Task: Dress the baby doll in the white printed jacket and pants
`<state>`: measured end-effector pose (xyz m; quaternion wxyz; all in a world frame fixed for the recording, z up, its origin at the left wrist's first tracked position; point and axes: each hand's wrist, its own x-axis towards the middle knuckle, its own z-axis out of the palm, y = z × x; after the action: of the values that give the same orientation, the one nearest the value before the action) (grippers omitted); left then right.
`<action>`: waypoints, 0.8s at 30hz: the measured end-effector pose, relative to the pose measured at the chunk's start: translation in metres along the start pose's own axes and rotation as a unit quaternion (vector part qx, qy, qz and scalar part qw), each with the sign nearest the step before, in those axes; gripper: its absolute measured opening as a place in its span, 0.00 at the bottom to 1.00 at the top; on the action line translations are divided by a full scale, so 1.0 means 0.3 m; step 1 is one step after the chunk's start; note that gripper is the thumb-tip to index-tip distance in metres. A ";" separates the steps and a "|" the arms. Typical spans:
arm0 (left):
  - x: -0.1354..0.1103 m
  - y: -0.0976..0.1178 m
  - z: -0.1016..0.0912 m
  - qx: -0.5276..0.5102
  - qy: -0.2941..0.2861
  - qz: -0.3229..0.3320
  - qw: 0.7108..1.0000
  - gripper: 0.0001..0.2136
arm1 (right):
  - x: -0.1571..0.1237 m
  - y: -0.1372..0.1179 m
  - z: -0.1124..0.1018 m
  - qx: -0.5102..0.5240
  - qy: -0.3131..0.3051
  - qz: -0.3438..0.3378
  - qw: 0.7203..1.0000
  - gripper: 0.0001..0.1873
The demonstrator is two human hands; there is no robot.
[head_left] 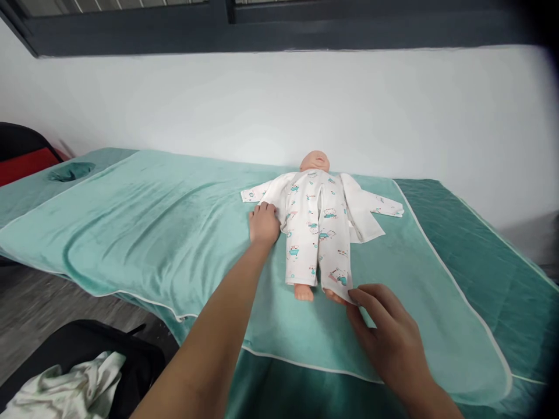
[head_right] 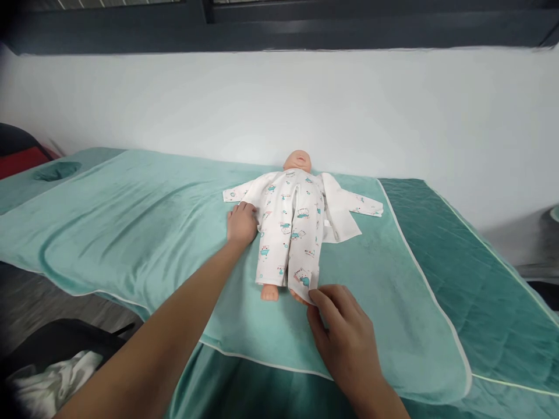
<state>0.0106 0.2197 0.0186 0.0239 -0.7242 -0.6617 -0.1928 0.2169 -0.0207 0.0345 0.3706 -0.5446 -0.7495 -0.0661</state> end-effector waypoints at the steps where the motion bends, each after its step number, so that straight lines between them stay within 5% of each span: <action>1: 0.000 0.000 -0.001 -0.002 -0.002 0.001 1.000 0.12 | -0.001 0.002 0.001 -0.004 0.001 0.000 1.000 0.09; 8: -0.001 -0.002 0.001 -0.014 0.005 0.007 1.000 0.12 | -0.039 0.020 0.053 0.019 -0.113 0.079 0.990 0.11; 13: -0.001 -0.001 0.001 -0.010 0.011 0.011 1.000 0.12 | -0.038 0.091 0.024 0.145 -0.179 0.074 0.970 0.17; 19: -0.001 -0.005 0.004 -0.006 0.012 0.016 1.000 0.13 | 0.044 0.244 0.075 0.078 -0.061 0.143 0.985 0.13; 24: -0.002 -0.006 0.009 -0.011 0.024 0.022 0.999 0.13 | 0.163 0.313 0.184 -0.028 -0.032 0.050 0.998 0.24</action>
<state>0.0093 0.2201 0.0156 0.0360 -0.7337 -0.6429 -0.2168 0.2651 0.0821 -0.0031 0.3341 -0.5932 -0.7307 -0.0512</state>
